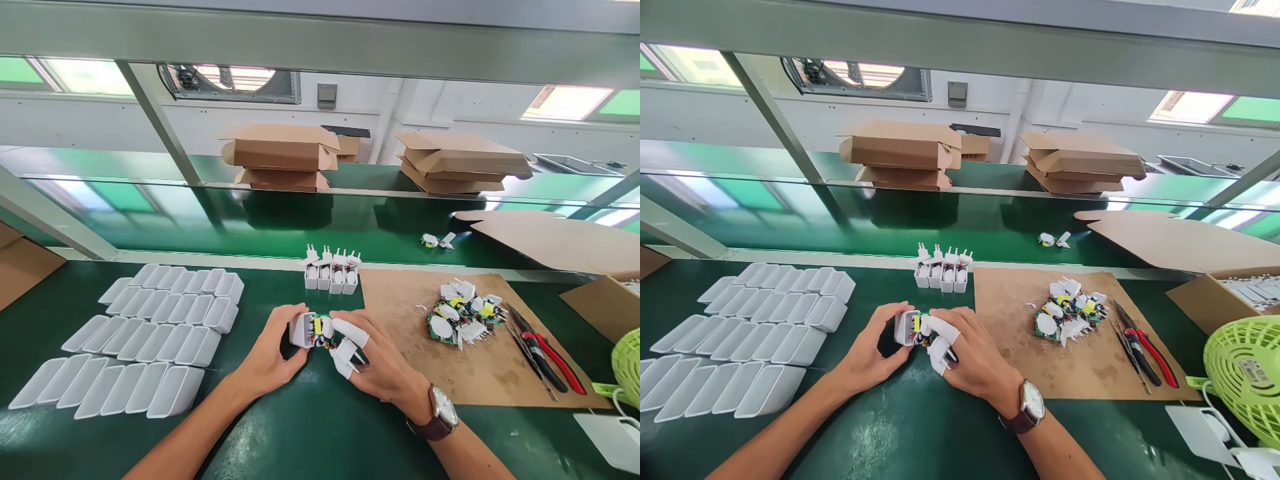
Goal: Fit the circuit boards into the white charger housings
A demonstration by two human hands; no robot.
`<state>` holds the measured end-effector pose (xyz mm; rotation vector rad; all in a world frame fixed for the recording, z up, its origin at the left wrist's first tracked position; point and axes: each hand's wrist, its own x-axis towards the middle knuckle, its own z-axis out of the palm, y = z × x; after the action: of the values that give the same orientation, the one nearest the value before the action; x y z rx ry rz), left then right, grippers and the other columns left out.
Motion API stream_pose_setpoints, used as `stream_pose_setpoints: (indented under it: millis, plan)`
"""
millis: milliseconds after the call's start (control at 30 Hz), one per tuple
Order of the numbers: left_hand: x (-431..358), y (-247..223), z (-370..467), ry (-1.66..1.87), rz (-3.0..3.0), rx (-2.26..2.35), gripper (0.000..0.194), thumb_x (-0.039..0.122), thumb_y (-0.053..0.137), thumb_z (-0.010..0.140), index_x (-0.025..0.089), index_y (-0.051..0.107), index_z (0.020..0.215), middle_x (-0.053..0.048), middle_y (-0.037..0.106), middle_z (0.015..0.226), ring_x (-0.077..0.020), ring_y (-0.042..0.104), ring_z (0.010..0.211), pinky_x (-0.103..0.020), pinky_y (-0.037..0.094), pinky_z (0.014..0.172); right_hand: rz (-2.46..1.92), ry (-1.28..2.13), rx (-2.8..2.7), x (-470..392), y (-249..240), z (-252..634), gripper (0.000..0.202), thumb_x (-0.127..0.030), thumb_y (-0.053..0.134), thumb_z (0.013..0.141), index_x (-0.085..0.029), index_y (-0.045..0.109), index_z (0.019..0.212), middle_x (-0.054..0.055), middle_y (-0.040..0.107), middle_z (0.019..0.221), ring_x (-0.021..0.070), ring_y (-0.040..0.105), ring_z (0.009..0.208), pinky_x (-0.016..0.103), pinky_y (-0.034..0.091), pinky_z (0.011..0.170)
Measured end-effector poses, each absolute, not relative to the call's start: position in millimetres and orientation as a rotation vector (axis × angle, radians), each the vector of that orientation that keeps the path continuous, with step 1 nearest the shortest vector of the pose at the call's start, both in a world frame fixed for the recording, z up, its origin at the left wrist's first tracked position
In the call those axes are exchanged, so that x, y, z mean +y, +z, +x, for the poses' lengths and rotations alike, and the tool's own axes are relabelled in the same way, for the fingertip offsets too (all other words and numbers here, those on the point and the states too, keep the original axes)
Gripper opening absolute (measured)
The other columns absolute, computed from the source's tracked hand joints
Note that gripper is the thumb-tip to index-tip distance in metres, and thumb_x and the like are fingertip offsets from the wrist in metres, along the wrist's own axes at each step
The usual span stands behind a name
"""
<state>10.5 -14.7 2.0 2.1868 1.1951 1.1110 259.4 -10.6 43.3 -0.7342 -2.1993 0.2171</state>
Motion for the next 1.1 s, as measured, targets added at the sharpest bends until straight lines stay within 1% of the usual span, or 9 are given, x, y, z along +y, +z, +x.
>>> stream_pose_setpoints:
  millis: [100,267,367,533,600,800,967,1100]
  plan:
    - [-14.5,1.8,10.0,1.152,2.169,1.183,0.069,0.014,0.063,0.089,0.029,0.037,0.150,-0.010,0.060,0.135,-0.0255,0.062,0.123,-0.043,0.055,0.104,-0.733,0.170,-2.212,-13.5,41.6,259.2,0.069,-0.003,0.056,0.091,-0.027,0.036,0.154,0.014,0.065,0.135,0.0271,0.064,0.109,0.049,0.061,0.089]
    - [-15.7,3.6,10.1,1.171,2.193,1.135,0.073,0.011,0.062,0.088,0.029,0.033,0.153,-0.012,0.061,0.135,-0.0273,0.061,0.125,-0.048,0.054,0.106,-0.714,0.155,-2.216,-13.8,37.7,258.5,0.070,-0.002,0.057,0.091,-0.025,0.037,0.154,0.013,0.067,0.133,0.0261,0.064,0.107,0.046,0.062,0.088]
    - [-17.0,4.1,10.5,1.168,2.196,1.133,0.075,0.010,0.062,0.088,0.029,0.032,0.154,-0.013,0.061,0.136,-0.0288,0.060,0.127,-0.050,0.054,0.107,-0.737,0.143,-2.225,-14.0,33.5,258.0,0.070,-0.002,0.057,0.091,-0.026,0.038,0.154,0.013,0.067,0.134,0.0274,0.064,0.109,0.048,0.061,0.089]
    - [-17.9,3.7,10.4,1.166,2.190,1.140,0.075,0.008,0.061,0.087,0.028,0.034,0.153,-0.013,0.062,0.137,-0.0298,0.060,0.128,-0.052,0.054,0.107,-0.746,0.130,-2.249,-15.5,30.4,259.3,0.067,-0.002,0.055,0.091,-0.023,0.039,0.153,0.015,0.065,0.138,0.0283,0.063,0.112,0.050,0.061,0.091]
    - [-17.9,4.2,10.2,1.168,2.192,1.128,0.075,0.007,0.061,0.086,0.028,0.033,0.153,-0.013,0.062,0.137,-0.0295,0.060,0.128,-0.052,0.053,0.107,-0.736,0.129,-2.268,-16.0,31.1,259.8,0.067,-0.002,0.056,0.091,-0.022,0.039,0.153,0.015,0.065,0.138,0.0285,0.063,0.112,0.050,0.061,0.091]
    - [-18.4,6.4,10.6,1.162,2.181,1.095,0.076,0.007,0.061,0.088,0.031,0.032,0.154,-0.011,0.060,0.139,-0.0268,0.058,0.129,-0.046,0.054,0.107,-0.753,0.140,-2.260,-15.8,31.1,259.2,0.068,-0.002,0.056,0.092,-0.023,0.037,0.154,0.015,0.065,0.138,0.0283,0.063,0.110,0.049,0.061,0.089]
    - [-18.6,3.3,10.7,1.149,2.184,1.100,0.075,0.007,0.060,0.089,0.029,0.031,0.155,-0.012,0.059,0.141,-0.0268,0.056,0.132,-0.048,0.052,0.110,-0.744,0.102,-2.261,-16.5,34.0,259.1,0.065,-0.003,0.057,0.092,-0.020,0.041,0.152,0.016,0.067,0.136,0.0291,0.063,0.111,0.049,0.061,0.090]
    - [-18.4,2.9,10.6,1.145,2.175,1.127,0.076,0.007,0.060,0.088,0.029,0.031,0.154,-0.012,0.060,0.141,-0.0281,0.057,0.132,-0.050,0.052,0.110,-0.760,0.110,-2.251,-16.9,33.7,259.6,0.068,-0.003,0.057,0.092,-0.022,0.039,0.154,0.016,0.066,0.137,0.0292,0.064,0.112,0.050,0.061,0.091]
